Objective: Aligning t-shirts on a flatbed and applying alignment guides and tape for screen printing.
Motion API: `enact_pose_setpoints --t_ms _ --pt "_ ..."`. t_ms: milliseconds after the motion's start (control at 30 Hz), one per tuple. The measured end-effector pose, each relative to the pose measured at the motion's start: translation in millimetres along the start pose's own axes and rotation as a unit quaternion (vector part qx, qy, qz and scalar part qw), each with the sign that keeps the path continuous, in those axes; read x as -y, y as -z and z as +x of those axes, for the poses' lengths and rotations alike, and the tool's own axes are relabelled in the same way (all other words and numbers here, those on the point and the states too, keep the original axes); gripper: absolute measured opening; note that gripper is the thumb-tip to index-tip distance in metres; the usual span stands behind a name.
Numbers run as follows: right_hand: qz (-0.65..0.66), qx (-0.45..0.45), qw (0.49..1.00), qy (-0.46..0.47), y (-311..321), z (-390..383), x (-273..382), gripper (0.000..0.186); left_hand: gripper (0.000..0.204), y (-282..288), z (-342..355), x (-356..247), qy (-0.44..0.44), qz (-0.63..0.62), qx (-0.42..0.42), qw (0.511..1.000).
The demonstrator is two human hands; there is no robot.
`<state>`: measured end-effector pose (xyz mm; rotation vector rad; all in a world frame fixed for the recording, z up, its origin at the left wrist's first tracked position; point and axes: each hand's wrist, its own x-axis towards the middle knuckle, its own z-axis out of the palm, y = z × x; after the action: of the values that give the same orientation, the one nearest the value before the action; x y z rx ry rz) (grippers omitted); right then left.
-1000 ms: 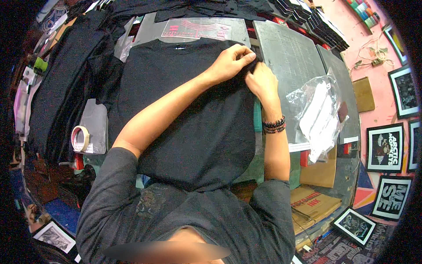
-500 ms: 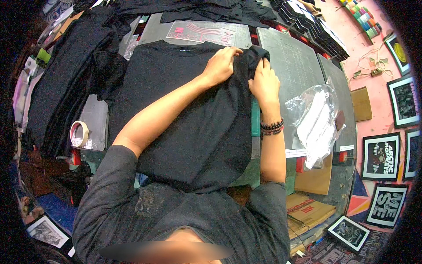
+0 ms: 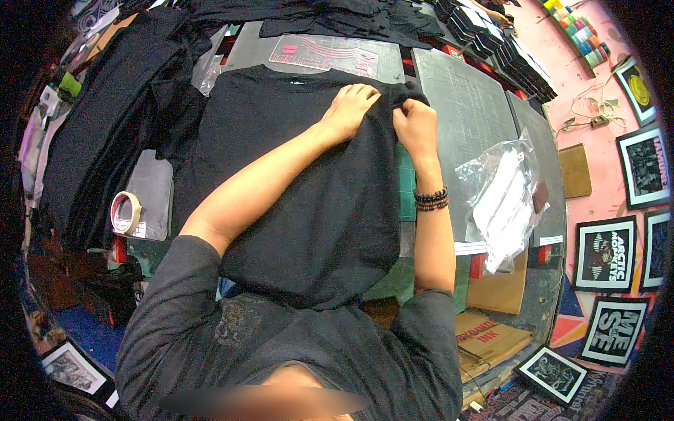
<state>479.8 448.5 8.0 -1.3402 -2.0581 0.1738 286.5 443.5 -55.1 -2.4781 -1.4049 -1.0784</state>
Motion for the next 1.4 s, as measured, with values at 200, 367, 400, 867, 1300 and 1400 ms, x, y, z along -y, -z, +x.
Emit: enact_pose_setpoints --t_ms 200,367,400,867,1300,1400 --pt "0.229 0.06 0.971 -0.031 -19.3 11.3 -19.4 0.034 0.063 -0.2 -1.9 -5.1 0.051 0.084 0.068 0.993" --pt "0.225 0.132 0.958 -0.121 -5.1 15.7 -15.8 0.112 0.067 6.8 0.6 -12.5 0.108 0.115 0.155 0.975" --pt "0.224 0.14 0.954 -0.139 -2.0 16.8 -12.9 0.116 0.068 8.0 1.1 -14.0 0.114 0.104 0.153 0.976" --pt "0.51 -0.098 0.825 -0.223 46.7 16.5 -82.6 0.046 0.092 13.0 2.7 -18.4 0.151 0.043 0.145 0.977" --pt "0.146 0.058 0.941 -0.3 162.8 -36.5 -88.1 0.04 0.087 9.4 4.7 -16.1 0.142 0.063 0.157 0.975" --pt "-0.069 0.24 0.89 -0.381 112.3 -36.6 -73.2 0.052 0.081 5.7 5.6 -11.5 0.137 0.042 0.139 0.98"
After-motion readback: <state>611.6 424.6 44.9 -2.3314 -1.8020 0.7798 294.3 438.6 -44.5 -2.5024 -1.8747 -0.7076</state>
